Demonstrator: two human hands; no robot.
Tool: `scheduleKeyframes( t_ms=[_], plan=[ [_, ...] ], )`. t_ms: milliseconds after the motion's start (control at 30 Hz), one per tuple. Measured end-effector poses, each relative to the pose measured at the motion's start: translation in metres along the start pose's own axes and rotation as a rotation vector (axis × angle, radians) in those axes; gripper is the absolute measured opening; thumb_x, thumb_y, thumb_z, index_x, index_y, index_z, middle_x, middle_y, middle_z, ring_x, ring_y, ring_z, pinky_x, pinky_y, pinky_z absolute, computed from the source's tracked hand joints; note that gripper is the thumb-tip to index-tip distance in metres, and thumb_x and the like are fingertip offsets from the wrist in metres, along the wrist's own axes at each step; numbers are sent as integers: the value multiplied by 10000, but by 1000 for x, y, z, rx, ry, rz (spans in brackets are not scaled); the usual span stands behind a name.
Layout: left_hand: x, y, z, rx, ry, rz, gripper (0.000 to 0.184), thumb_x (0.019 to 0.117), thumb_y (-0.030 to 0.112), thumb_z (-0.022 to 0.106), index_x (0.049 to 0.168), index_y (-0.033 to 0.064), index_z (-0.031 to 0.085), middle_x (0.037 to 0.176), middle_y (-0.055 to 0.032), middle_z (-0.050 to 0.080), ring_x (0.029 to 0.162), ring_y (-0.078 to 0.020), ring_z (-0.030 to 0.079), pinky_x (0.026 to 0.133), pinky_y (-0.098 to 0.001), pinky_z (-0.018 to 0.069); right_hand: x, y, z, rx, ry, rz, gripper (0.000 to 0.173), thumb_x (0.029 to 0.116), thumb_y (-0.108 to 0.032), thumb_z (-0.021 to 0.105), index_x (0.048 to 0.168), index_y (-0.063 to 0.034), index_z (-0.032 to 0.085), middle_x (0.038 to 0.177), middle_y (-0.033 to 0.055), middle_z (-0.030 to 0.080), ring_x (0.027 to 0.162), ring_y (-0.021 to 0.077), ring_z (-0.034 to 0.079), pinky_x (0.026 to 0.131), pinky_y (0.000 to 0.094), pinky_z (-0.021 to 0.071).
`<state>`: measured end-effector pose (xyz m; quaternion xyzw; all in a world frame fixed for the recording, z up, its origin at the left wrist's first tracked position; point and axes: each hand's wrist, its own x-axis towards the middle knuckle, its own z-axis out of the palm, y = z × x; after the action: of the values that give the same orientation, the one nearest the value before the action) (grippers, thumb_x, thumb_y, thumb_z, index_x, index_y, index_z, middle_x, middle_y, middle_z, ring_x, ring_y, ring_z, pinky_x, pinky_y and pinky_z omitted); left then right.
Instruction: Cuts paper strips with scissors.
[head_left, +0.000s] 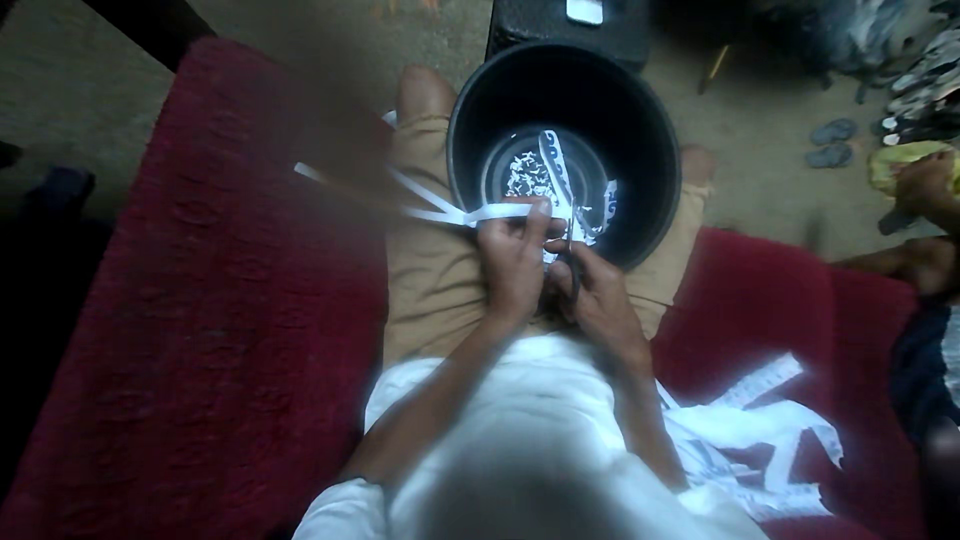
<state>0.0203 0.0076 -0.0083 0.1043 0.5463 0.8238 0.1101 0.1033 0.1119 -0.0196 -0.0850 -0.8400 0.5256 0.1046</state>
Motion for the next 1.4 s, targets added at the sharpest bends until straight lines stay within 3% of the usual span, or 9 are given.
scheduleKeyframes(
  t_ms=[333,1400],
  plan=[
    [0,0,-1,-8,-1,12,153,1054,164,588,1173,68,599,958,-26,700,776,-99,704,737,-253,615,-3,-2,-3,30,-73,31,437,1066,-425,473,1362,-123,584,768,12,629,524,108,544,446,267,483],
    [0,2,1,16,0,6,170,1057,169,584,1182,56,604,934,-37,699,751,-103,699,696,-249,611,2,-3,-1,-53,-38,-13,406,1058,-422,505,1299,-109,600,692,-2,591,482,91,517,427,261,468]
  ],
)
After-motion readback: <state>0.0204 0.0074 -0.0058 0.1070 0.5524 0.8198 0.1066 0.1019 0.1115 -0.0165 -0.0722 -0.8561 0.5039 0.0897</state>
